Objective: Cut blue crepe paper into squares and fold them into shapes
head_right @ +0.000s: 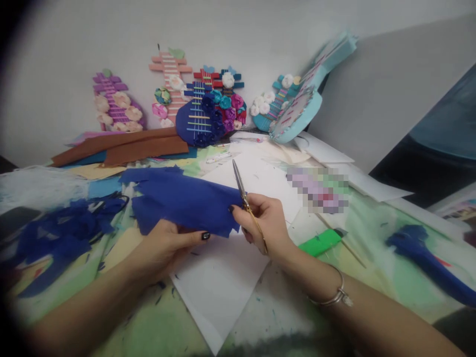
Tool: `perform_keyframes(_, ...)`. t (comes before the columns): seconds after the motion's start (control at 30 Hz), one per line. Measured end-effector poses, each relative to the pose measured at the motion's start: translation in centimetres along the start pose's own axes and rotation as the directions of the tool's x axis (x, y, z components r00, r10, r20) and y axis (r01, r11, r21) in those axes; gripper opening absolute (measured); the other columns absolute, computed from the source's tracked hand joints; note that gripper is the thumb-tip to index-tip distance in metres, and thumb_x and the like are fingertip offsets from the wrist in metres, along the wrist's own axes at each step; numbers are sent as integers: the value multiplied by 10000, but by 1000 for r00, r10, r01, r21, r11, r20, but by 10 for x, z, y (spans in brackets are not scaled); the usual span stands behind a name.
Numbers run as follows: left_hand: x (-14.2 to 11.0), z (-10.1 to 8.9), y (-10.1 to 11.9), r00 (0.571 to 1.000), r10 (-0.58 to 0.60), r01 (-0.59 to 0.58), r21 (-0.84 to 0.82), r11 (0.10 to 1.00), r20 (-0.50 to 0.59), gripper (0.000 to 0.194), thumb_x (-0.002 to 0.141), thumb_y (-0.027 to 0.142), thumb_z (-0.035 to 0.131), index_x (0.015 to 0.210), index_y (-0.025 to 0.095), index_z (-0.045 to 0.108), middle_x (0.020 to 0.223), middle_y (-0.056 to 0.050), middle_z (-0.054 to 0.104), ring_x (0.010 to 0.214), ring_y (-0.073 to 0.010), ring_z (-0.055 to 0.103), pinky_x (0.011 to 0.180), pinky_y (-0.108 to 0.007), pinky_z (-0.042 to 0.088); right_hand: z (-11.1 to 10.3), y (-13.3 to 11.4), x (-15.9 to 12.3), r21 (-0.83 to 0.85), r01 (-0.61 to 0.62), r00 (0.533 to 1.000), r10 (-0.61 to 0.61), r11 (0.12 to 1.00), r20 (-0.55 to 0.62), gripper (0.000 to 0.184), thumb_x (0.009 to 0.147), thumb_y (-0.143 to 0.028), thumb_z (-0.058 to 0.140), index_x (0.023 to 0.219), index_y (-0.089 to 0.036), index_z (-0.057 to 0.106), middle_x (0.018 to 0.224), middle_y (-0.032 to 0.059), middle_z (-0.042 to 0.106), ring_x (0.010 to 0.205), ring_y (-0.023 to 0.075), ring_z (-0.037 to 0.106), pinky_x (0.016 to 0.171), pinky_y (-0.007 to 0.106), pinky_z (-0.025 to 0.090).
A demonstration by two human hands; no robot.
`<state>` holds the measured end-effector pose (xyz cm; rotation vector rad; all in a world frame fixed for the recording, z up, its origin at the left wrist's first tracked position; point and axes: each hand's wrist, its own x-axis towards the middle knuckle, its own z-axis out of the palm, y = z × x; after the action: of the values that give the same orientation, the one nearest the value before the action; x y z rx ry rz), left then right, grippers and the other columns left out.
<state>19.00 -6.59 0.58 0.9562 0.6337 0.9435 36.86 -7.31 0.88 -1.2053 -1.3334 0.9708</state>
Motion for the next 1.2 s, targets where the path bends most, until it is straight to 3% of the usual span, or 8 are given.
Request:
perform_keyframes(0.23, 2, -1, 5, 997, 76, -77, 92, 993, 13, 443, 675, 48, 717, 1101, 153, 659, 1094, -96, 695, 1028, -242, 633, 897, -314, 487, -3, 0, 0, -13, 37, 999, -37, 999, -4, 319, 764, -324, 625, 543, -178, 446, 358, -67, 422, 298, 40, 357, 311, 160, 268)
perform_keyframes(0.5, 2, 0, 6, 996, 84, -83, 133, 988, -1, 327, 664, 18, 689, 967, 137, 667, 1014, -88, 707, 945, -227, 659, 828, -277, 501, -5, 0, 2, -6, 54, 999, -54, 998, -5, 331, 778, -328, 627, 545, -178, 445, 355, -64, 430, 304, 45, 365, 318, 162, 273)
perform_keyframes(0.77, 2, -2, 8, 992, 121, -122, 43, 992, 26, 509, 627, -9, 708, 1094, 176, 625, 1100, -90, 678, 993, -252, 646, 849, -320, 504, -6, 4, 3, 13, 63, 998, -63, 998, -18, 347, 789, -329, 637, 549, -181, 434, 358, -69, 421, 299, 41, 351, 312, 162, 254)
perform_keyframes(0.93, 2, -4, 14, 990, 115, -125, -131, 983, -81, 345, 671, 87, 721, 1004, 157, 665, 961, -72, 721, 933, -240, 664, 847, -339, 515, -7, 3, 3, -20, 75, 997, -75, 997, -13, 311, 774, -338, 639, 567, -181, 466, 378, -68, 418, 306, 47, 355, 313, 170, 258)
perform_keyframes(1.1, 3, -4, 15, 956, 159, -212, -202, 956, -247, 484, 701, 138, 747, 1160, 211, 612, 946, -29, 731, 903, -187, 678, 867, -286, 523, 0, 7, -3, -107, 124, 987, -111, 987, 118, 267, 744, -345, 641, 589, -174, 506, 424, -57, 418, 344, 58, 369, 334, 182, 270)
perform_keyframes(1.2, 3, -1, 12, 951, 151, -195, -146, 970, -269, 573, 665, 109, 775, 1195, 217, 586, 975, -41, 727, 952, -214, 668, 865, -310, 536, 6, 13, -7, -176, 223, 963, -188, 959, 195, 304, 716, -295, 657, 531, -175, 448, 455, -50, 390, 406, 56, 345, 383, 185, 282)
